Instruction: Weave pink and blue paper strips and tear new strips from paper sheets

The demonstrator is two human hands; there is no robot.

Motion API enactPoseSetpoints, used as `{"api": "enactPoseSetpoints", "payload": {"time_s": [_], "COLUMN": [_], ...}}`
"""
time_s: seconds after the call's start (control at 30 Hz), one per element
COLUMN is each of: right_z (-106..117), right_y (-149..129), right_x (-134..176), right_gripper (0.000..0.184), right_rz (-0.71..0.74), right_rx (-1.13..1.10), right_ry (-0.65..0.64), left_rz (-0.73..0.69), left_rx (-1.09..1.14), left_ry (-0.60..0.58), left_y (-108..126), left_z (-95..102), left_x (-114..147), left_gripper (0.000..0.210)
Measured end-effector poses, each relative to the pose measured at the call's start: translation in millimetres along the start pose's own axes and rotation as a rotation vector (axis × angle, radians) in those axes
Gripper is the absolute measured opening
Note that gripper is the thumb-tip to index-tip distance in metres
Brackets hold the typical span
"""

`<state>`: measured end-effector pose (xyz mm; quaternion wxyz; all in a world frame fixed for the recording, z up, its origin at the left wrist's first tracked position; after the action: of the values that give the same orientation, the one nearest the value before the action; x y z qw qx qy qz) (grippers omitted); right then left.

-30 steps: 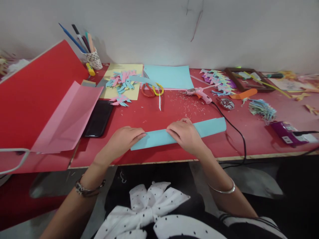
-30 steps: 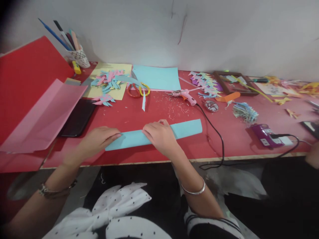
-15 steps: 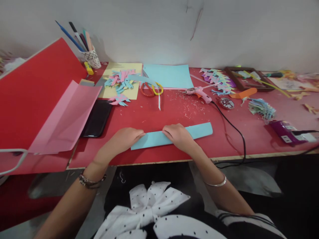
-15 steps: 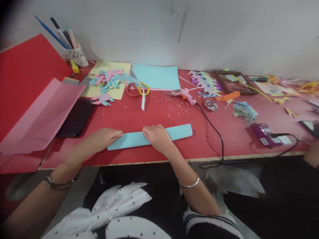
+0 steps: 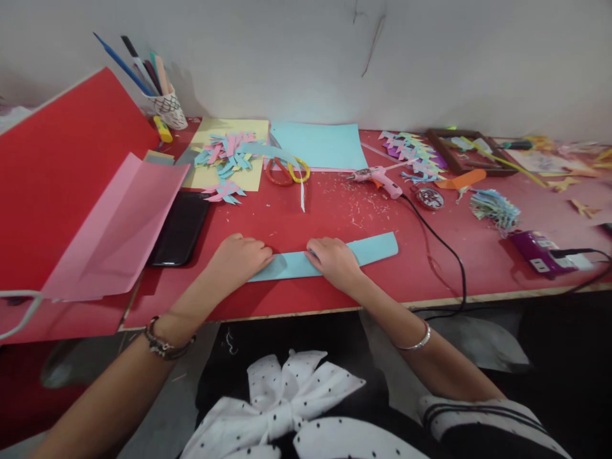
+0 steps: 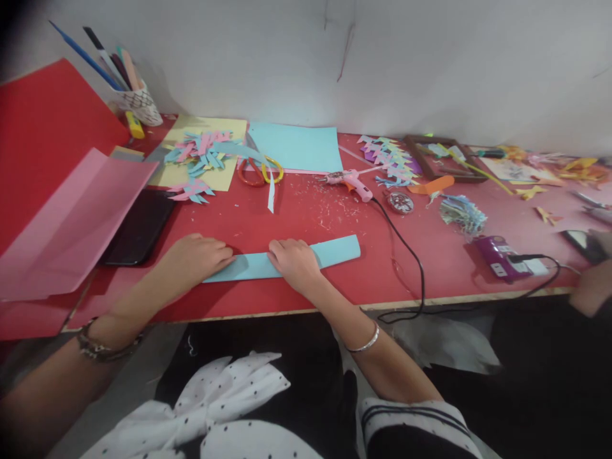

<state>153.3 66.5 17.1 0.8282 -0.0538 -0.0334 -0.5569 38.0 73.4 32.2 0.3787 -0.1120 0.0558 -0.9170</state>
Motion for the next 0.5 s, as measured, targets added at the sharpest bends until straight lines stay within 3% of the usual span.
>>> {"api": "enactPoseSetpoints", "payload": {"time_s": [0.13,0.3,0.5], "right_z": [0.4,0.0,-1.3], "right_y": [-0.8,-1.4,0.3], "right_x": [0.0,0.1,0.2], "right_gripper": [0.016,0.016,0.016], "right_rz": [-0.004,0.020,0.010], "right_rx": [0.026,0.027,0.008], "right_ry": [0.010,0.065,0.057], "left_rz": [0.095,-0.094,-0.125], "left_rx": [0.012,0.204,0.309], "left_ry": [0.152,0.240,0.180], "left_y": [20.7,61.2,55.7], "left_z": [11.3,-6.9,-24.0], "left_x": [5.8,17.0,29.4], "left_gripper": [0.025,0.042,0.060]}}
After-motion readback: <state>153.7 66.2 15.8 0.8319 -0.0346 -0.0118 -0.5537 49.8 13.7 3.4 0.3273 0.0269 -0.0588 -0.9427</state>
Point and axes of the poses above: each hand's wrist, its own x-axis away from the middle knuckle, its own z-axis out of the back of the hand, y = z × x, the point moved 7 cm from there along -x, towards the middle knuckle, and after that the axes turned 4 degrees about -y, right-handed, at the moved point
